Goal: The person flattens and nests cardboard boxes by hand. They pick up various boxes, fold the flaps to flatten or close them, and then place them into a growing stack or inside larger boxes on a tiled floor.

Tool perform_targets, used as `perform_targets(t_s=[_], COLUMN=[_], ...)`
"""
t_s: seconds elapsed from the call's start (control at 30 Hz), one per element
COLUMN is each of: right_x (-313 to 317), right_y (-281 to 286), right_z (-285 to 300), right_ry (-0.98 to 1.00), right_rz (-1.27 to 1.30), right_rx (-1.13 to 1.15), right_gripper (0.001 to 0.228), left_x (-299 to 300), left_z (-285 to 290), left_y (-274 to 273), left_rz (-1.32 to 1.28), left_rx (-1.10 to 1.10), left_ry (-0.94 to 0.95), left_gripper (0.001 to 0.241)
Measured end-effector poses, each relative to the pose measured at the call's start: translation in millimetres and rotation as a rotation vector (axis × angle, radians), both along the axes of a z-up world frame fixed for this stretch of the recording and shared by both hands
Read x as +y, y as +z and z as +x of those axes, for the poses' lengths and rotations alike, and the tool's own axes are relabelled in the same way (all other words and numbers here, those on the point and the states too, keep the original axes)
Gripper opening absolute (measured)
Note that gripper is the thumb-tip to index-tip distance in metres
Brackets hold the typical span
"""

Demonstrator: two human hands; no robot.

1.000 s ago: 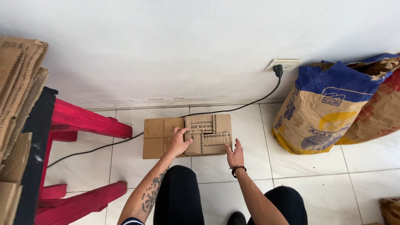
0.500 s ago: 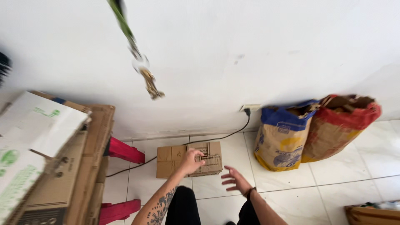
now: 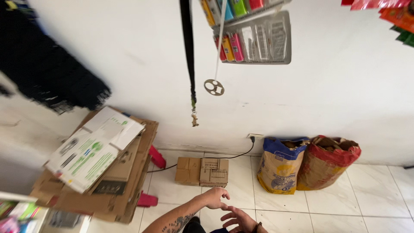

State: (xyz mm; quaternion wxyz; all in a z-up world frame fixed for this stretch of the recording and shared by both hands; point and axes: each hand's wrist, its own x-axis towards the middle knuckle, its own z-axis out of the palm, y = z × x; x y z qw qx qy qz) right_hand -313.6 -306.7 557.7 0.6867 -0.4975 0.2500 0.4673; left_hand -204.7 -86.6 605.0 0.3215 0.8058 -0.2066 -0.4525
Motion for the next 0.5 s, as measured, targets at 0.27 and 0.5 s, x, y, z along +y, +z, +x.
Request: perform_targets(t_s=[0.27,0.5], right_x=[-28,2], right_y=[44,47], right_z=[-17,-44], right_ry=[0.265,0.132], right_rz=[-0.036,0.028], right_rx=[-0.184,-0.086], right_gripper=[0.090,0.088], left_x=[35,114], left_z=[-136,-261], left_y=[6,-36], left_rz=[-0.106,-0.133], left_rx=[0.111,0.129], left_ry=[0.645,1.128], left_gripper=[0.051,0.047])
